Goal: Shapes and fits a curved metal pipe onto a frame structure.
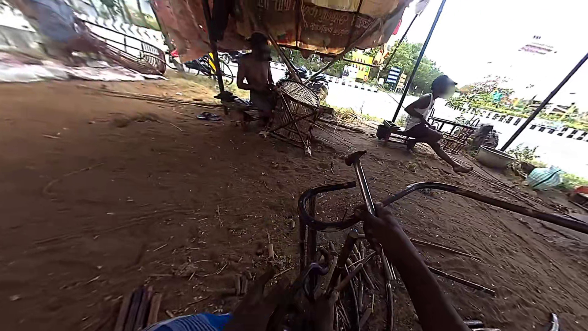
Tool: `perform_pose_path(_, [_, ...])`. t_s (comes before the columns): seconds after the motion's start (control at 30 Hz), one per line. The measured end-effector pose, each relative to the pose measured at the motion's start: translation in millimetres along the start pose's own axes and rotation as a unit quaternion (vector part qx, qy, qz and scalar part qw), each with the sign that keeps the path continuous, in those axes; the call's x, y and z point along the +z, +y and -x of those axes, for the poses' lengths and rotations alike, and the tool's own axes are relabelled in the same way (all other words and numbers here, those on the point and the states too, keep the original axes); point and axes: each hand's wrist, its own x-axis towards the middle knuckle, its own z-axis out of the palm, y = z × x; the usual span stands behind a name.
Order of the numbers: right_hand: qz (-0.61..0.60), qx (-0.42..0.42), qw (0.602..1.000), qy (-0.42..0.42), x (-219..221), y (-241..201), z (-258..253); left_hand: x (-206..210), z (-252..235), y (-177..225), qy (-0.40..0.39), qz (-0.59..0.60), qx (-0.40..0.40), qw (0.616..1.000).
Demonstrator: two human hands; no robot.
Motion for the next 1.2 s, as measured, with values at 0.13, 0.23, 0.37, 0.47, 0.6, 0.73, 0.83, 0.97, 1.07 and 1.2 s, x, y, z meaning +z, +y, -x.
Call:
perform_pose_path(0.13, [-0.001,0.014,1.000,-0.001,1,-4,-3,32,-75,25,0.008,0.064,0.007,0.998])
perform_pose_path(0.23, [0.007,0.014,1.000,-0.003,2,-3,-4,46,-109,47,0.011,0.083,0.012,0.996])
perform_pose_path(0.37, [0.015,0.002,1.000,0.006,2,1,-4,64,-125,56,0.061,0.072,0.021,0.995])
perform_pose_path(0.47, [0.012,0.006,1.000,0.007,5,-1,-2,71,-126,53,0.081,0.069,0.040,0.993])
perform_pose_path(0.6, [0.030,-0.004,0.999,0.017,1,2,7,72,-129,48,0.080,0.038,0.068,0.994])
perform_pose_path(0.73, [0.054,-0.112,0.992,0.015,-10,9,80,69,-126,50,0.073,-0.033,0.102,0.992])
perform_pose_path(0.83, [0.057,-0.114,0.991,-0.035,-22,16,141,66,-125,50,0.077,-0.056,0.100,0.990])
perform_pose_path(0.97, [0.074,-0.044,0.995,-0.049,-27,3,178,68,-125,50,0.077,-0.050,0.104,0.990])
perform_pose_path(1.07, [0.092,-0.016,0.995,-0.043,-28,-8,182,70,-123,49,0.076,-0.059,0.098,0.991])
perform_pose_path(1.2, [0.061,-0.109,0.992,-0.007,-23,-28,192,67,-126,48,0.079,-0.074,0.109,0.988])
